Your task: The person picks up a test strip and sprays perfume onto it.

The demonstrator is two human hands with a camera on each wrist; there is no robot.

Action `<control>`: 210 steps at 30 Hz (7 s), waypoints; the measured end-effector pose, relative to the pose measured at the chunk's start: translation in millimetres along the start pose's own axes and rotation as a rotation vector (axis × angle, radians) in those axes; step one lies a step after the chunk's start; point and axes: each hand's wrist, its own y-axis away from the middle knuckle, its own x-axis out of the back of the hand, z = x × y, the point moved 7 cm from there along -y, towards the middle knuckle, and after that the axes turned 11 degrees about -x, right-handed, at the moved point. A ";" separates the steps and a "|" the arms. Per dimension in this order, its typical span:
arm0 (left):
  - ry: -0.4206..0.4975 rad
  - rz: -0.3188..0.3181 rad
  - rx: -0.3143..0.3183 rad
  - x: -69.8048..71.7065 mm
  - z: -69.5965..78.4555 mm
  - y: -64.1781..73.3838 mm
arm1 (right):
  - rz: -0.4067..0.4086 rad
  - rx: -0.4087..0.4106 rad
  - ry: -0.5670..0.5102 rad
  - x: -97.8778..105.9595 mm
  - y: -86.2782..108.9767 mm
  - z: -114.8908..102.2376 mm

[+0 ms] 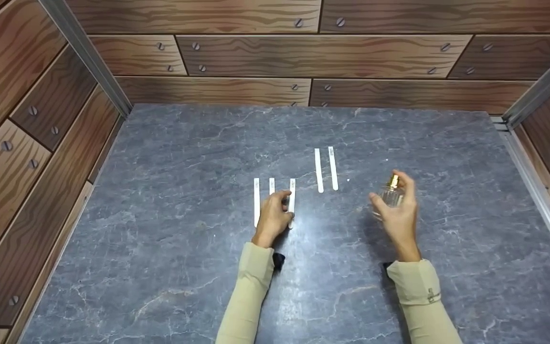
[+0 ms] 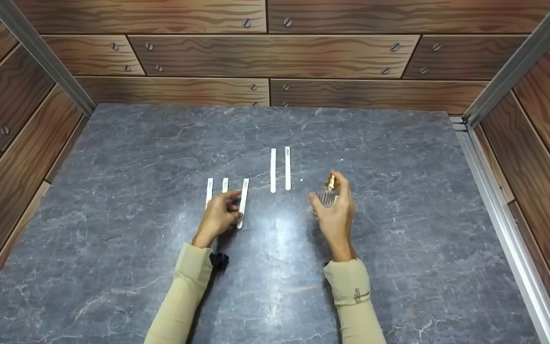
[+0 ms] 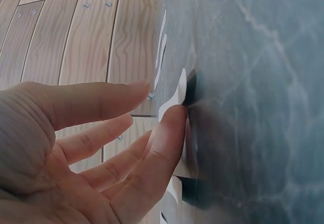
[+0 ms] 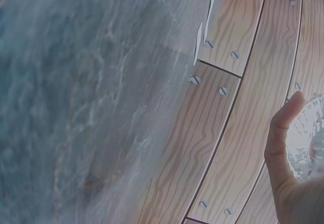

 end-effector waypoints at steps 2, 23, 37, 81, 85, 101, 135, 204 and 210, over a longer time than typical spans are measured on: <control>-0.002 -0.008 0.010 -0.3 -1.8 0.5 | -0.001 -0.006 0.010 -0.7 0.1 0.6; -0.100 0.021 0.009 -3.4 -0.3 1.6 | -0.003 -0.045 0.028 -2.0 4.9 7.0; -0.175 0.015 -0.033 -5.0 7.2 1.4 | 0.008 -0.047 0.004 0.9 4.6 8.9; 0.084 -0.067 -0.189 -20.2 20.0 -1.9 | -0.016 -0.033 0.046 -4.3 0.7 2.4; 0.106 -0.051 -0.204 -22.1 22.9 -1.4 | -0.020 -0.041 0.036 -4.6 1.9 2.8; 0.135 -0.076 -0.238 -25.0 36.7 0.7 | -0.018 -0.025 0.047 -8.2 1.8 0.8; 0.075 -0.098 -0.314 -24.1 54.6 2.9 | 0.035 0.021 0.154 -10.0 2.3 -3.5; 0.268 -0.174 -0.088 -25.4 24.9 -26.4 | 0.002 -0.006 0.101 -6.4 0.6 -3.1; 0.307 -0.170 -0.024 -27.4 17.8 -30.4 | 0.000 -0.006 0.101 -5.9 1.2 -3.6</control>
